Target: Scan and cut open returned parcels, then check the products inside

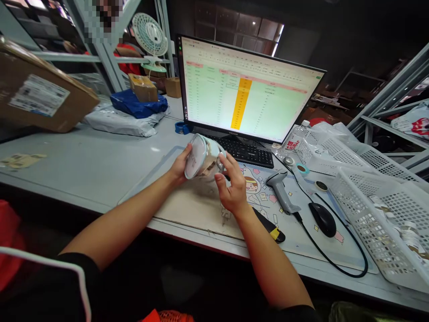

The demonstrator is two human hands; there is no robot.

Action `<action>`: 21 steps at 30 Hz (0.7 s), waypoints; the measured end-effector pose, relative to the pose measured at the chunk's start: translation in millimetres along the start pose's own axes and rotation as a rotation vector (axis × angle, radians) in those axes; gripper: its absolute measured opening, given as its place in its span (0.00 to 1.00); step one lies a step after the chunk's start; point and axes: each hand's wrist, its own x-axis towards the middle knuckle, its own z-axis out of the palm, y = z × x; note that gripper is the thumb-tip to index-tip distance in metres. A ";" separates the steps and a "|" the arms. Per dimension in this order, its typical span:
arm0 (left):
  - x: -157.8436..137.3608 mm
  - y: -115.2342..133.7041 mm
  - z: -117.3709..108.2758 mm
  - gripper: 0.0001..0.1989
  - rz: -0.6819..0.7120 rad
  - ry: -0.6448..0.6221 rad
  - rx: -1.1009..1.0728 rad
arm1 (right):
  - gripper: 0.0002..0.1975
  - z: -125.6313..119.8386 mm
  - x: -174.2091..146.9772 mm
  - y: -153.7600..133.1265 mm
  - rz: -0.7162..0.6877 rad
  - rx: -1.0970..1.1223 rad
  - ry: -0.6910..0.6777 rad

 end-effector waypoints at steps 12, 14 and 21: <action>-18.4 5.1 11.2 0.27 0.043 -0.136 0.145 | 0.15 13.2 -0.2 4.8 0.138 -0.152 0.199; -20.7 5.5 10.3 0.33 0.042 -0.228 0.270 | 0.15 1.9 5.3 9.3 0.176 -0.158 0.240; -13.1 6.7 5.0 0.45 0.189 -0.408 0.442 | 0.08 -24.4 17.3 17.3 0.151 -0.187 0.242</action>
